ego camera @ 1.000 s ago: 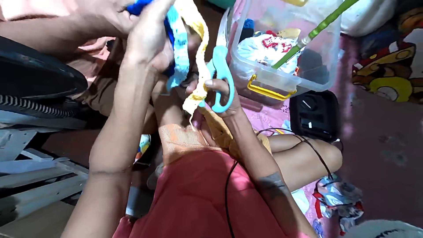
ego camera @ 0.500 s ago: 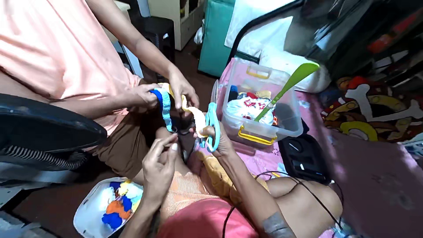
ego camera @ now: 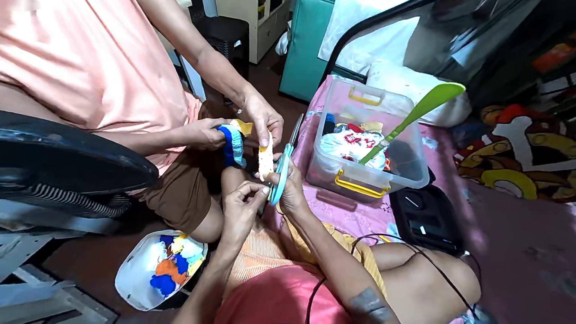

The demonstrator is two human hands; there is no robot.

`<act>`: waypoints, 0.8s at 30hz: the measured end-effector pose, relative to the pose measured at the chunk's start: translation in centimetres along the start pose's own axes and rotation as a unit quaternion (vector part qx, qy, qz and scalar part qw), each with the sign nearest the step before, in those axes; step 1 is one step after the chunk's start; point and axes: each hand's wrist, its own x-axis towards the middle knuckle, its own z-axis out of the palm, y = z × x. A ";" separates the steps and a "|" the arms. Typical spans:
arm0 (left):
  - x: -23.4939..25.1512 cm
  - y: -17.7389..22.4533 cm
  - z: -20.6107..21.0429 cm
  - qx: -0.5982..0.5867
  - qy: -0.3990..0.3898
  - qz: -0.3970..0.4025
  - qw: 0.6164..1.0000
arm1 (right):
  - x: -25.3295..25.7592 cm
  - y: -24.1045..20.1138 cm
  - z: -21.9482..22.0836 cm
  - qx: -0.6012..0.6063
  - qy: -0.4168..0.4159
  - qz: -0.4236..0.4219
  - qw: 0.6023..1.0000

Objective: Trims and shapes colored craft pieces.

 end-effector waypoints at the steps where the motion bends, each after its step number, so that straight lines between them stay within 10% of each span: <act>1: 0.0 0.1 -0.2 -0.003 0.004 -0.001 1.000 | 0.1 0.0 0.0 0.001 -0.006 -0.002 1.000; 24: 2.0 -0.6 1.0 -0.083 0.052 0.038 0.994 | 1.5 0.1 1.8 0.026 -0.009 0.005 1.000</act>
